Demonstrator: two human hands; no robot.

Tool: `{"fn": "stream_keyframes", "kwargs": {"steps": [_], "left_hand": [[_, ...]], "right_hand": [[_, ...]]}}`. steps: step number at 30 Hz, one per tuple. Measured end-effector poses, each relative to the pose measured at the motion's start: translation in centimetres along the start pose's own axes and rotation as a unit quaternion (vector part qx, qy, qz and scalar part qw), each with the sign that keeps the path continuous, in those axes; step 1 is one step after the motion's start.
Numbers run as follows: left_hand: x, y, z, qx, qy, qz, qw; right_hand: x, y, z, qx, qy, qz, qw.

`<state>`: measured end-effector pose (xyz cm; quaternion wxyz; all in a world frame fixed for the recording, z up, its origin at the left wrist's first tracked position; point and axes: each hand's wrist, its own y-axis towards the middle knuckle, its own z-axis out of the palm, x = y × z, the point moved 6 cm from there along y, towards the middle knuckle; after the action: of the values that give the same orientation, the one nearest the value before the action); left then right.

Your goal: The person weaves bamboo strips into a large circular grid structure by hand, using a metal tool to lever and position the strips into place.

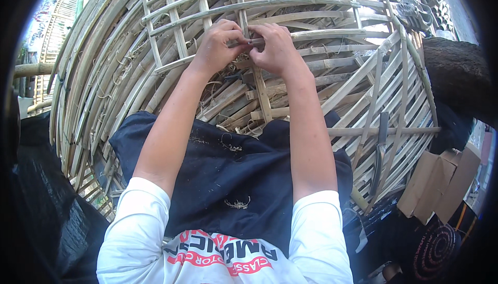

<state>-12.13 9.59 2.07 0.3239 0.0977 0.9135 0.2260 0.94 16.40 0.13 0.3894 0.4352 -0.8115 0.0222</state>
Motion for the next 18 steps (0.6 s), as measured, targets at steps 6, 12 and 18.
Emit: {"fn": "stream_keyframes", "kwargs": {"steps": [6,12,18], "left_hand": [[0.44,-0.01,0.04,0.003,-0.024,-0.005,1.0],[0.53,-0.14,0.1,-0.007,-0.02,0.001,1.0],[0.39,-0.29,0.36,-0.02,-0.03,-0.026,0.999]], "right_hand": [[0.53,-0.11,-0.21,-0.018,0.027,0.004,0.999],[0.13,0.0,-0.2,-0.03,0.1,0.027,0.994],[-0.14,0.09,-0.28,-0.034,0.125,0.037,0.991]]}}
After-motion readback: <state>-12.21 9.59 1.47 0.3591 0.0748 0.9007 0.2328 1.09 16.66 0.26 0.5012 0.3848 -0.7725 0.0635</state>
